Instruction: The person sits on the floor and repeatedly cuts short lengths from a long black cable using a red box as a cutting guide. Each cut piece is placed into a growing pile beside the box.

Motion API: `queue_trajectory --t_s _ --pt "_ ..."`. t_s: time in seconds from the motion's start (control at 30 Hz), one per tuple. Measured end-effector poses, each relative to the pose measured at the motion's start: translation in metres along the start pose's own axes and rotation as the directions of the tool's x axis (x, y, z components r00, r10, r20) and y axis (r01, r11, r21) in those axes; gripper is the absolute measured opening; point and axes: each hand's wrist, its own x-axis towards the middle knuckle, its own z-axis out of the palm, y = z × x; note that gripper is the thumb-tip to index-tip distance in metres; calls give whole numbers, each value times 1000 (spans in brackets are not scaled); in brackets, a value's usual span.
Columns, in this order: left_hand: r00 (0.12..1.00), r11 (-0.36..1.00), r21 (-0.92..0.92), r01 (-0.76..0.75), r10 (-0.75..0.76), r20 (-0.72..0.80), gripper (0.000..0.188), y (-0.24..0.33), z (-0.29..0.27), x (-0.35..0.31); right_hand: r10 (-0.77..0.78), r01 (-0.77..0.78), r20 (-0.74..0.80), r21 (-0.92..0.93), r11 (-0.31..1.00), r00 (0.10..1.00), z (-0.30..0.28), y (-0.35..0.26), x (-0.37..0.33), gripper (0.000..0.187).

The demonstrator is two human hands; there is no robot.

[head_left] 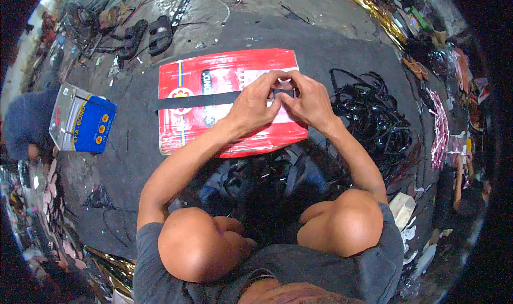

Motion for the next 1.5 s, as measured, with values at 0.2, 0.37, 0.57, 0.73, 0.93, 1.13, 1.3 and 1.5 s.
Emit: queue_trajectory --t_s 0.2,0.37,0.57,0.73,0.93,1.13,1.3,1.5 --pt "998 996 87 -31 36 -60 25 -19 16 -8 -48 52 -129 29 998 990 -6 9 -14 23" --pt "990 980 189 -61 84 -114 16 -21 21 -9 -241 221 -178 -125 967 954 -11 17 -17 16" --pt "978 958 257 -128 166 -130 16 -24 24 -9 -320 296 -103 -202 934 942 -18 19 -18 16" --pt "961 920 318 -228 265 -79 16 -27 24 -6 -426 406 -11 -282 869 904 -24 25 -14 17" --pt "990 991 88 -105 112 -83 18 -32 20 -1 -246 245 -26 -31 969 969 -22 29 -15 21" --pt "986 994 58 -92 99 -133 12 -32 23 -3 -250 257 -212 4 966 945 -4 35 -20 19" --pt "992 997 77 -20 29 -124 7 -30 23 0 147 -69 -244 301 951 958 14 28 -25 16" --pt "994 987 138 82 -71 -84 9 -25 19 11 329 -204 -187 485 851 926 36 44 -16 14"
